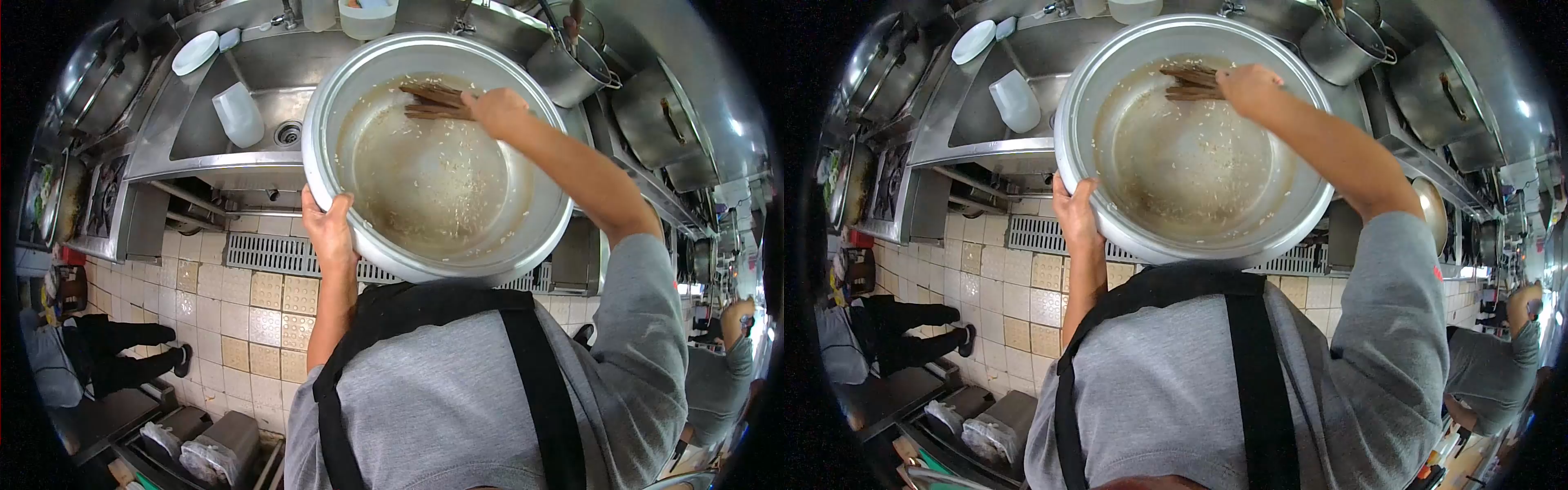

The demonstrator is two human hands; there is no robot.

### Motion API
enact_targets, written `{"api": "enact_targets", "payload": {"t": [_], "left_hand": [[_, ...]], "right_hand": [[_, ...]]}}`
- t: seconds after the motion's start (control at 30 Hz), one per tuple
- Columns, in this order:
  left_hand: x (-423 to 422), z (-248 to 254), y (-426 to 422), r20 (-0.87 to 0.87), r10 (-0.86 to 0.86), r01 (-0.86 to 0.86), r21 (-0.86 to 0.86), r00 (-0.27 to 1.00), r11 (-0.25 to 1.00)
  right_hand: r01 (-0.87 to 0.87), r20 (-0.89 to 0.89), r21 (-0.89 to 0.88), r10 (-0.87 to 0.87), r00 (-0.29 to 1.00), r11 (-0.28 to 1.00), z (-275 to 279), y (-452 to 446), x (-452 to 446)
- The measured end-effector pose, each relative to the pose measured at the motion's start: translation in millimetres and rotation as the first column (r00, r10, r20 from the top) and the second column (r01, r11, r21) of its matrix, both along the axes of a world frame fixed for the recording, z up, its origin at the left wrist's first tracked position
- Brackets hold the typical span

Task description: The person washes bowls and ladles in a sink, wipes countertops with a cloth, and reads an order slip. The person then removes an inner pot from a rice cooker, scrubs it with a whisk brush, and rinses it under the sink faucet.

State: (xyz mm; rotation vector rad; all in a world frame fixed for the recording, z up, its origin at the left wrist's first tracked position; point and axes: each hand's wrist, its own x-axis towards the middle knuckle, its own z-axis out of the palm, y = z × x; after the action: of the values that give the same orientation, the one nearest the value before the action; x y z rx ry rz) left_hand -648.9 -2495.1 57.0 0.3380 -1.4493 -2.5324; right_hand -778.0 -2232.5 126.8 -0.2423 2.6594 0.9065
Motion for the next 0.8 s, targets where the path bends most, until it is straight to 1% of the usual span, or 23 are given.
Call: {"api": "enact_targets", "payload": {"t": [0.1, 0.2, 0.27, 0.3, 0.37, 0.4, 0.5, 0.57, 0.63, 0.7, 0.73, 0.8], "left_hand": [[-2.7, 2.2, -2.6, 0.013, -0.034, 0.034, -0.004, 0.999, 0.999], [-1.7, 1.2, -4.2, 0.010, -0.037, 0.037, -0.011, 0.999, 0.999], [1.4, 2.0, -5.7, 0.022, -0.029, 0.029, -0.015, 0.999, 0.999], [0.0, 2.0, -8.9, 0.015, -0.037, 0.037, -0.055, 0.999, 0.998], [-2.3, -1.2, -16.7, 0.015, -0.066, 0.067, -0.132, 0.998, 0.989], [-7.0, -0.3, -17.4, -0.004, -0.087, 0.086, -0.094, 0.996, 0.992], [-25.1, 9.8, -32.7, 0.061, -0.143, 0.151, -0.152, 0.988, 0.977], [-44.6, 9.9, -45.4, 0.067, -0.194, 0.203, -0.189, 0.979, 0.961], [-68.5, 11.9, -53.6, 0.085, -0.229, 0.243, -0.245, 0.970, 0.939], [-89.7, 14.8, -59.5, 0.125, -0.241, 0.269, -0.325, 0.962, 0.906], [-98.4, 14.1, -61.1, 0.120, -0.254, 0.280, -0.308, 0.960, 0.909], [-112.8, 13.4, -62.1, 0.110, -0.288, 0.307, -0.275, 0.951, 0.911]], "right_hand": [[-0.037, 0.019, 0.056, 0.036, 0.999, 0.998, -0.4, -59.3, 41.6], [-0.094, 0.049, -0.023, 0.095, 0.994, 0.995, -17.5, -67.2, 52.2], [-0.057, -0.005, 0.120, 0.058, 0.998, 0.991, -6.6, -45.7, 35.6], [-0.036, -0.034, 0.188, 0.043, 0.998, 0.982, -0.3, -35.6, 26.0], [-0.066, 0.031, 0.056, 0.065, 0.997, 0.996, 3.7, -29.9, 23.6], [-0.074, 0.060, -0.012, 0.074, 0.995, 0.997, 2.3, -27.7, 24.5], [-0.266, 0.109, -0.249, 0.300, 0.948, 0.931, -19.4, -49.3, 57.5], [-0.370, 0.090, -0.259, 0.404, 0.910, 0.892, -18.2, -64.0, 100.3], [-0.395, 0.205, -0.236, 0.443, 0.873, 0.888, 5.4, -63.7, 135.2], [-0.458, 0.300, -0.148, 0.481, 0.824, 0.877, 23.4, -43.0, 158.2], [-0.490, 0.348, -0.106, 0.494, 0.797, 0.865, 31.6, -34.5, 162.5], [-0.554, 0.387, 0.026, 0.503, 0.773, 0.832, 51.3, -28.2, 162.1]]}}
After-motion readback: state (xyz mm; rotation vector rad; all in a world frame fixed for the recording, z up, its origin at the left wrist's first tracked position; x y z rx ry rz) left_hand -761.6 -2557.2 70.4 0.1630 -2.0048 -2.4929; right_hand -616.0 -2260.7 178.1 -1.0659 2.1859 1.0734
